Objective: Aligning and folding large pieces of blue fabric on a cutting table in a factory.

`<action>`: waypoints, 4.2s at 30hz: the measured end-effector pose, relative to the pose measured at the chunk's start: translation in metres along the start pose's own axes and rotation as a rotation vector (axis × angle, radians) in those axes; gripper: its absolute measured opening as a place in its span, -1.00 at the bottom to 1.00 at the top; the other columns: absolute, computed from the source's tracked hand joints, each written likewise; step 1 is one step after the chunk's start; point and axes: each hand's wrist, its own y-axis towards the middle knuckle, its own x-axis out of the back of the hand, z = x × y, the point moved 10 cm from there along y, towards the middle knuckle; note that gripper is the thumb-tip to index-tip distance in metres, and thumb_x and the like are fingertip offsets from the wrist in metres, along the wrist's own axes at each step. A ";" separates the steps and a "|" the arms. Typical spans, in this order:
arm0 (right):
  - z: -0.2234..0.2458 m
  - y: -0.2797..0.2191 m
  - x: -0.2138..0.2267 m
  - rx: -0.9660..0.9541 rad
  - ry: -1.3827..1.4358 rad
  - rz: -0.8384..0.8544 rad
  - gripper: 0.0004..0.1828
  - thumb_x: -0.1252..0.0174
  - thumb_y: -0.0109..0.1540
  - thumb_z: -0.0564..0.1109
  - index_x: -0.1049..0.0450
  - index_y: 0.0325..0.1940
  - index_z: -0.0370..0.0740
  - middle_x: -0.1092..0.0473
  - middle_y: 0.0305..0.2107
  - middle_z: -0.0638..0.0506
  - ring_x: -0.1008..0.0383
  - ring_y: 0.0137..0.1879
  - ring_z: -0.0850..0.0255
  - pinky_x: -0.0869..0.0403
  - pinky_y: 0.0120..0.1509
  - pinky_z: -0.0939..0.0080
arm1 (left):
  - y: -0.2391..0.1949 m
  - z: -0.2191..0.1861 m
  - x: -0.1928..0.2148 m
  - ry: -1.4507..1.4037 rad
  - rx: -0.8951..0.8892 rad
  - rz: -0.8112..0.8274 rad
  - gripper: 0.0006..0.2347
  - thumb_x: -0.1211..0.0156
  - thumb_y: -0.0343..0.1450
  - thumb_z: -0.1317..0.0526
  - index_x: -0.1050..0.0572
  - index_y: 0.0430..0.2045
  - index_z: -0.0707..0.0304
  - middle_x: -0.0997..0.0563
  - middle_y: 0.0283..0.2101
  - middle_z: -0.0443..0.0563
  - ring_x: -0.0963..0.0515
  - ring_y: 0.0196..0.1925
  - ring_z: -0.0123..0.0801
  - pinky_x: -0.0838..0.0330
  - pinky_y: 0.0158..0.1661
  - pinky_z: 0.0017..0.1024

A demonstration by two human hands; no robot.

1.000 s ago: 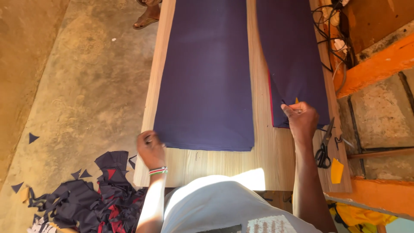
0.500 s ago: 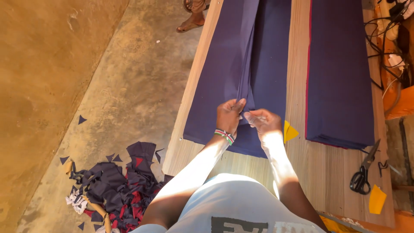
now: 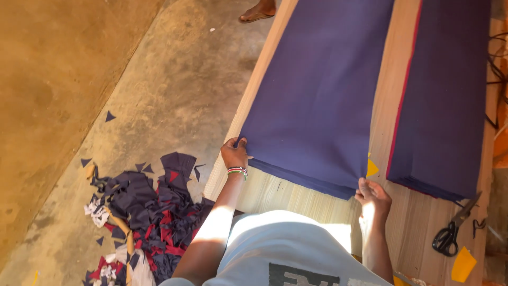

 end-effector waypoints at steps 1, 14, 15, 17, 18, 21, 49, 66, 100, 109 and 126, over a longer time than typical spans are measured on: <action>-0.016 0.004 0.000 -0.001 -0.006 0.013 -0.57 -0.44 0.33 0.04 -0.51 0.01 -0.37 -0.38 -0.32 -0.08 -0.51 -0.22 0.19 -0.57 -0.13 0.23 | -0.011 -0.012 0.005 -0.003 0.004 -0.014 -0.92 -0.29 0.42 0.35 -0.62 -0.37 0.45 -0.54 -0.55 0.14 -0.62 -0.69 -0.22 -0.59 -0.73 -0.42; -0.037 -0.011 -0.001 -0.089 -0.138 -0.060 -0.73 -0.31 0.33 -0.12 -0.51 0.00 -0.36 -0.54 -0.20 -0.08 -0.42 -0.29 0.32 -0.42 -0.23 0.29 | -0.039 -0.009 0.029 0.001 0.105 -0.068 -0.93 -0.30 0.42 0.35 -0.54 -0.45 0.30 -0.57 -0.61 -0.02 -0.55 -0.72 -0.45 -0.52 -0.71 -0.47; -0.039 -0.010 -0.001 -0.097 -0.117 -0.052 -0.72 -0.31 0.32 -0.14 -0.49 0.01 -0.38 -0.55 -0.17 -0.10 -0.43 -0.27 0.31 -0.41 -0.22 0.30 | -0.041 -0.010 0.030 -0.022 0.107 -0.073 -0.92 -0.30 0.42 0.36 -0.53 -0.47 0.30 -0.56 -0.63 -0.02 -0.55 -0.72 -0.45 -0.55 -0.69 -0.46; -0.022 -0.021 -0.005 -0.100 -0.149 -0.041 -0.72 -0.30 0.32 -0.14 -0.48 0.01 -0.37 -0.55 -0.15 -0.12 -0.44 -0.24 0.28 -0.44 -0.12 0.22 | -0.044 -0.014 0.032 -0.039 0.108 -0.073 -0.93 -0.29 0.42 0.36 -0.53 -0.47 0.32 -0.58 -0.62 0.00 -0.56 -0.72 -0.43 -0.58 -0.67 -0.44; -0.014 -0.026 -0.008 -0.103 -0.178 -0.034 -0.73 -0.29 0.32 -0.14 -0.47 0.01 -0.37 -0.55 -0.13 -0.14 -0.46 -0.21 0.25 -0.48 -0.01 0.14 | -0.046 -0.017 0.032 -0.055 0.107 -0.070 -0.93 -0.27 0.42 0.37 -0.53 -0.47 0.34 -0.61 -0.60 0.03 -0.58 -0.71 -0.42 -0.61 -0.65 -0.41; -0.029 -0.018 -0.004 -0.113 -0.190 -0.032 -0.75 -0.28 0.33 -0.16 -0.47 0.01 -0.36 -0.56 -0.11 -0.12 -0.50 -0.15 0.23 -0.48 0.00 0.12 | -0.047 -0.017 0.033 -0.068 0.104 -0.060 -0.97 -0.20 0.45 0.39 -0.52 -0.39 0.36 -0.73 -0.37 0.09 -0.61 -0.68 -0.37 -0.62 -0.64 -0.40; 0.089 0.101 0.076 0.590 -1.183 -0.485 -0.81 -0.39 0.24 0.02 -0.65 -0.12 -0.05 -0.49 -0.35 -0.08 -0.57 -0.20 -0.18 -0.52 -0.07 -0.15 | -0.014 0.028 0.034 -0.147 -0.021 0.066 -0.90 -0.14 0.47 0.42 -0.45 -0.22 0.55 -0.51 -0.40 0.31 -0.67 -0.58 -0.04 -0.73 -0.57 -0.29; 0.162 0.045 0.047 0.418 -0.295 -0.207 -0.79 -0.49 0.22 -0.09 -0.61 -0.19 -0.20 -0.49 -0.42 -0.04 -0.48 -0.27 0.26 -0.43 -0.19 0.23 | -0.067 -0.080 0.009 0.132 -0.501 0.004 -0.88 -0.14 0.50 0.38 -0.53 -0.12 0.35 -0.59 -0.15 0.30 -0.66 -0.13 -0.01 -0.56 -0.22 -0.28; 0.197 -0.031 -0.170 -0.219 0.955 0.479 -0.18 0.15 0.26 0.55 -0.40 0.12 -0.22 -0.48 0.00 -0.21 -0.56 0.11 -0.11 -0.45 0.33 -0.25 | -0.215 -0.236 -0.225 -0.115 -0.203 0.689 -0.86 -0.13 0.25 0.29 -0.66 -0.47 0.16 -0.60 -0.52 -0.02 -0.53 -0.41 -0.48 -0.43 -0.37 -0.46; 0.116 0.049 -0.109 -0.397 1.119 0.125 -0.70 -0.27 0.23 -0.02 -0.58 -0.07 -0.27 -0.61 -0.15 -0.15 -0.67 -0.06 -0.03 -0.60 0.19 -0.07 | -0.122 -0.214 -0.161 -0.397 -0.243 0.656 -0.71 0.06 0.32 0.43 -0.62 -0.20 0.42 -0.63 -0.34 0.13 -0.56 -0.33 -0.30 -0.53 -0.27 -0.39; 0.043 0.005 0.013 -0.019 0.631 -0.058 -0.47 -0.33 0.25 0.00 -0.46 0.30 -0.02 -0.52 0.19 0.05 -0.55 0.31 0.26 -0.61 0.28 0.13 | -0.037 -0.001 -0.077 -0.084 -0.278 0.298 -0.68 0.16 0.42 0.46 -0.63 -0.15 0.32 -0.69 -0.14 -0.07 -0.61 -0.08 -0.47 -0.46 0.05 -0.53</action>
